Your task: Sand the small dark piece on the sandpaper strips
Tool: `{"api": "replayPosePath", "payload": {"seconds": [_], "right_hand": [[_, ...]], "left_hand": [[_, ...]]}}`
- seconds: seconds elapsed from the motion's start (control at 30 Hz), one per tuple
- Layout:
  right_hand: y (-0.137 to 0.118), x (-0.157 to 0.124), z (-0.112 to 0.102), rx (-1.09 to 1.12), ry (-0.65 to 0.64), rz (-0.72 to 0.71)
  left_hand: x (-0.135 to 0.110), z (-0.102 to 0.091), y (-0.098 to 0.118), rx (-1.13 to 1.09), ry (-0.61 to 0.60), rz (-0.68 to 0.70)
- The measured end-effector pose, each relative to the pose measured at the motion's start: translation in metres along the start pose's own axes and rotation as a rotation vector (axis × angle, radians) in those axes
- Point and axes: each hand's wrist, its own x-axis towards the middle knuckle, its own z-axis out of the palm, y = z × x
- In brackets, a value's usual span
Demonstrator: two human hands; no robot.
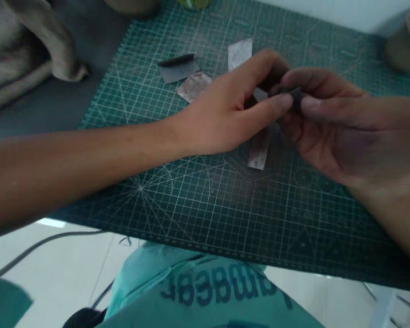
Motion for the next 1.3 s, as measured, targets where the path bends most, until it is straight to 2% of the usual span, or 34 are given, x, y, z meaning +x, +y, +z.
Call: {"api": "replayPosePath", "payload": {"seconds": [0.2,0.33,0.53,0.63,1.03,1.17,1.3], "right_hand": [[0.006,-0.003,-0.007,-0.035,0.028,-0.068],[0.015,0.003,-0.008,-0.085,0.064,-0.107],[0.014,0.024,0.006,-0.117,0.061,-0.195],[0.013,0.024,0.011,-0.161,0.067,-0.195],[0.012,0.013,0.01,-0.183,0.056,-0.246],[0.003,0.006,0.004,-0.169,0.072,-0.164],[-0.002,0.003,-0.003,-0.102,0.041,-0.09]], "left_hand": [[0.001,0.005,-0.005,-0.021,0.015,0.002],[0.002,0.009,-0.01,-0.067,0.076,0.011],[0.003,0.011,-0.011,-0.45,0.157,-0.169],[0.003,0.011,-0.012,-0.455,0.178,-0.193],[0.0,0.006,-0.006,-0.519,0.08,-0.223],[-0.001,0.003,-0.007,-0.594,0.003,-0.105],[0.0,0.002,-0.005,-0.585,0.037,-0.145]]}}
